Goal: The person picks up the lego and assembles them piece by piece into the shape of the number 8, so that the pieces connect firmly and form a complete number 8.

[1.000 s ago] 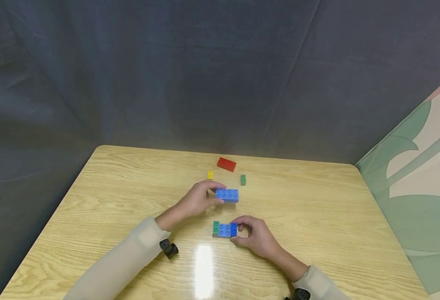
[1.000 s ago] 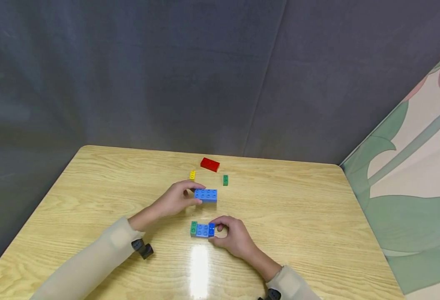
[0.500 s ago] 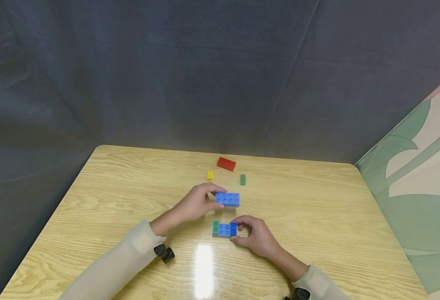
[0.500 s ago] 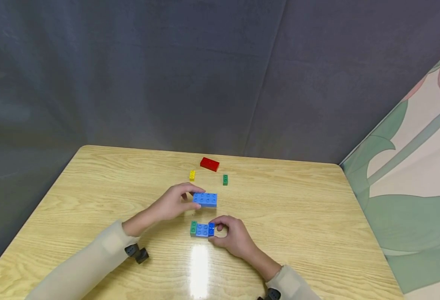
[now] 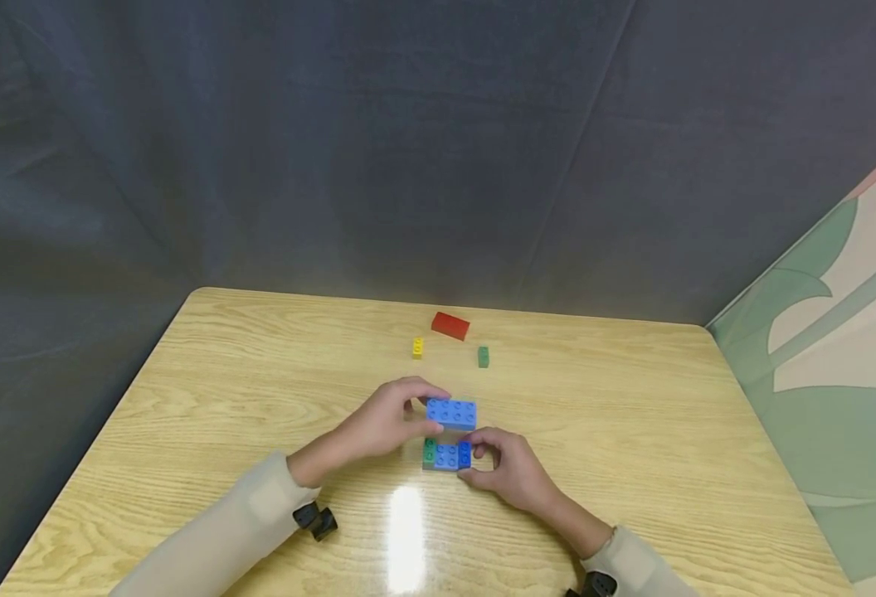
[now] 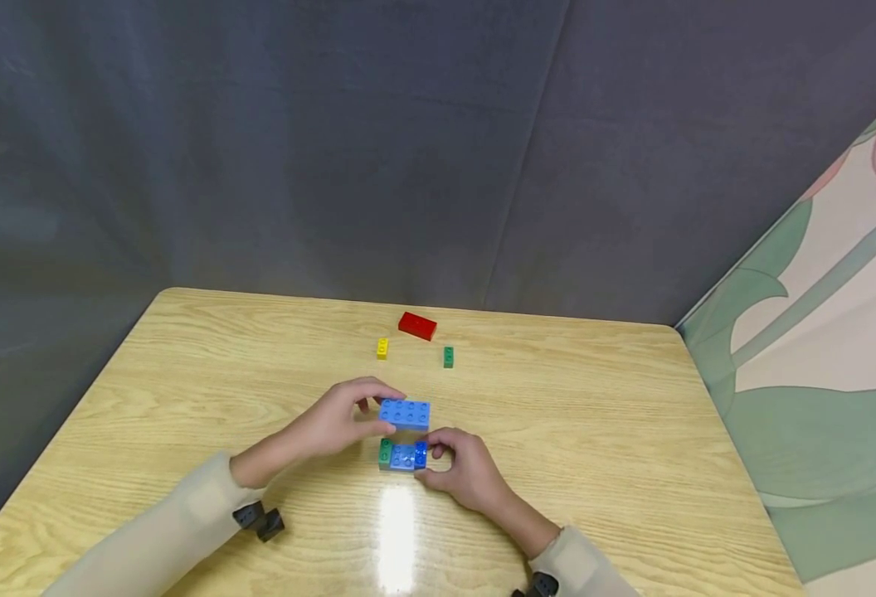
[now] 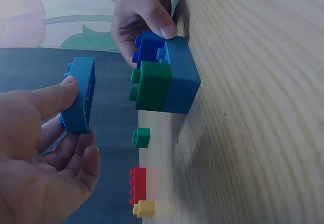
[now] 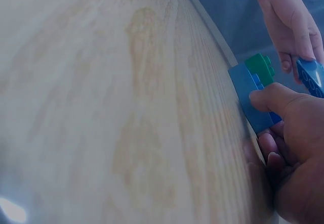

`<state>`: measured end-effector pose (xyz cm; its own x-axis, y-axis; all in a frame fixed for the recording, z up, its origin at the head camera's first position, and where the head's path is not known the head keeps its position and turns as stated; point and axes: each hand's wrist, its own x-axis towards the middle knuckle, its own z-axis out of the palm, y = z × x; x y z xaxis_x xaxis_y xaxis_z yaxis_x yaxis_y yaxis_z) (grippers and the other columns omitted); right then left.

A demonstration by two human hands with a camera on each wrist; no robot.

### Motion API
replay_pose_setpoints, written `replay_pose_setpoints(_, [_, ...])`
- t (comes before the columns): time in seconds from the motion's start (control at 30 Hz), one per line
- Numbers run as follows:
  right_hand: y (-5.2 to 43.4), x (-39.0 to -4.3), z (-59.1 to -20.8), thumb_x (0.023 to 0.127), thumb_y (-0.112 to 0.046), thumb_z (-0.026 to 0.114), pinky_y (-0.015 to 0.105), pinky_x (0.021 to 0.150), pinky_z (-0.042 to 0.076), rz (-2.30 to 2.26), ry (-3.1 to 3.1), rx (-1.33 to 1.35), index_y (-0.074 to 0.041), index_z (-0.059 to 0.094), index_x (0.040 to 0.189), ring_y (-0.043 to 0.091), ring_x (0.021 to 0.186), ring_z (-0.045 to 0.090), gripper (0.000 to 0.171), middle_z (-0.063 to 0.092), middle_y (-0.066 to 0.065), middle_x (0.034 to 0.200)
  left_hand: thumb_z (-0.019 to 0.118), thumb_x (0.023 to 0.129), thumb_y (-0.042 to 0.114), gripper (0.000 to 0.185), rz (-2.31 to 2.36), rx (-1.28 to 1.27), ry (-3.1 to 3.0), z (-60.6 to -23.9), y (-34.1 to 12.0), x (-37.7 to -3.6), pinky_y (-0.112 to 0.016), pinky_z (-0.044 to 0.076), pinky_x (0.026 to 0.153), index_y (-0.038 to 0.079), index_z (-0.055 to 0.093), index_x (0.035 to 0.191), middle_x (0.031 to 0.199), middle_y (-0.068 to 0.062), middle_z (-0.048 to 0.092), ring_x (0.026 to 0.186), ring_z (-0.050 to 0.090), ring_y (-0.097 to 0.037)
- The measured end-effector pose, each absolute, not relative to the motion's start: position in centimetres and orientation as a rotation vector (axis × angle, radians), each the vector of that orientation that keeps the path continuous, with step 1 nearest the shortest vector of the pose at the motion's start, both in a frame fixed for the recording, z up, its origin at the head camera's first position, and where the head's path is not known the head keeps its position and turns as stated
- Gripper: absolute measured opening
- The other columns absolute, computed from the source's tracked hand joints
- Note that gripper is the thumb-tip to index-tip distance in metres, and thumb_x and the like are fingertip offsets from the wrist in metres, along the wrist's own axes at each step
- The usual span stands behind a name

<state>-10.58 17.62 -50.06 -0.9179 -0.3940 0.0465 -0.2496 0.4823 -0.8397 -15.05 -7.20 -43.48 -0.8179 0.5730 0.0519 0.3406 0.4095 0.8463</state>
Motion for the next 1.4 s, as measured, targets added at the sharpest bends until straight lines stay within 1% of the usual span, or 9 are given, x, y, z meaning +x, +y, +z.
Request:
replay_pose_setpoints(0.13, [17.7,-10.6,-50.1,0.080,-0.008,0.087,0.019,0.054,0.037,-1.413,2.573,-0.560,-0.003,0.071,0.107,0.006,0.063,0.042,0.032,0.062,-0.003,0.088,0.077,0.092,0.017,0.038,1.360,0.817,2.426,-43.6,-7.2,-14.5,-0.038,0.052,0.088,0.009,0.068,0.129,0.122,0.002,0.067,0.107,0.059,-0.015])
replay_pose_setpoints(0.37, [17.7,-10.6,-50.2,0.080,-0.009,0.087,0.018,0.054,0.035,-1.435,2.556,-0.559,-0.006,0.073,0.110,0.005,0.063,0.040,0.033,0.061,-0.002,0.087,0.078,0.092,0.016,0.038,1.368,0.841,2.405,-44.1,-7.2,-13.8,-0.043,0.053,0.087,0.010,0.069,0.128,0.120,0.003,0.068,0.105,0.059,-0.015])
replay_pose_setpoints(0.6, [17.7,-10.6,-50.2,0.081,-0.011,0.087,0.018,0.054,0.034,-1.448,2.547,-0.571,-0.007,0.074,0.109,0.006,0.062,0.039,0.032,0.061,-0.001,0.086,0.079,0.090,0.016,0.039,1.348,0.838,2.402,-44.8,-7.2,-13.3,-0.037,0.052,0.086,0.009,0.069,0.128,0.119,0.004,0.068,0.104,0.060,-0.014])
replay_pose_setpoints(0.73, [17.7,-10.6,-50.2,0.081,-0.010,0.087,0.019,0.053,0.033,-1.447,2.543,-0.564,-0.007,0.073,0.109,0.005,0.061,0.039,0.032,0.062,-0.002,0.085,0.079,0.090,0.015,0.039,1.352,0.844,2.389,-45.2,-7.3,-13.1,-0.038,0.053,0.085,0.008,0.069,0.128,0.118,0.004,0.067,0.103,0.059,-0.014])
replay_pose_setpoints(0.83, [17.7,-10.6,-50.3,0.080,-0.009,0.087,0.018,0.053,0.033,-1.447,2.539,-0.560,-0.006,0.073,0.107,0.005,0.060,0.039,0.031,0.063,-0.002,0.086,0.079,0.090,0.016,0.039,1.349,0.843,2.392,-45.5,-7.4,-12.9,-0.039,0.053,0.084,0.009,0.069,0.127,0.118,0.004,0.067,0.101,0.059,-0.014])
replay_pose_setpoints(1.03, [17.6,-10.6,-50.2,0.078,-0.006,0.087,0.017,0.053,0.034,-1.439,2.562,-0.553,-0.006,0.073,0.105,0.004,0.060,0.038,0.030,0.062,-0.002,0.086,0.080,0.090,0.018,0.039,1.352,0.846,2.393,-46.0,-7.6,-12.5,-0.037,0.052,0.083,0.010,0.070,0.127,0.121,0.003,0.068,0.100,0.058,-0.016])
replay_pose_setpoints(1.2, [17.6,-10.6,-50.3,0.078,-0.007,0.087,0.018,0.053,0.036,-1.437,2.565,-0.555,-0.007,0.073,0.106,0.004,0.061,0.040,0.031,0.064,-0.004,0.087,0.080,0.090,0.019,0.039,1.338,0.840,2.398,-46.2,-7.4,-12.3,-0.035,0.052,0.083,0.008,0.069,0.127,0.121,0.003,0.068,0.101,0.058,-0.013])
replay_pose_setpoints(1.4, [17.6,-10.5,-50.4,0.079,-0.007,0.088,0.019,0.054,0.035,-1.442,2.565,-0.558,-0.006,0.073,0.106,0.005,0.062,0.040,0.031,0.063,-0.004,0.087,0.080,0.090,0.019,0.040,1.326,0.827,2.413,-46.4,-7.4,-12.3,-0.034,0.052,0.083,0.008,0.069,0.127,0.122,0.002,0.067,0.103,0.058,-0.014])
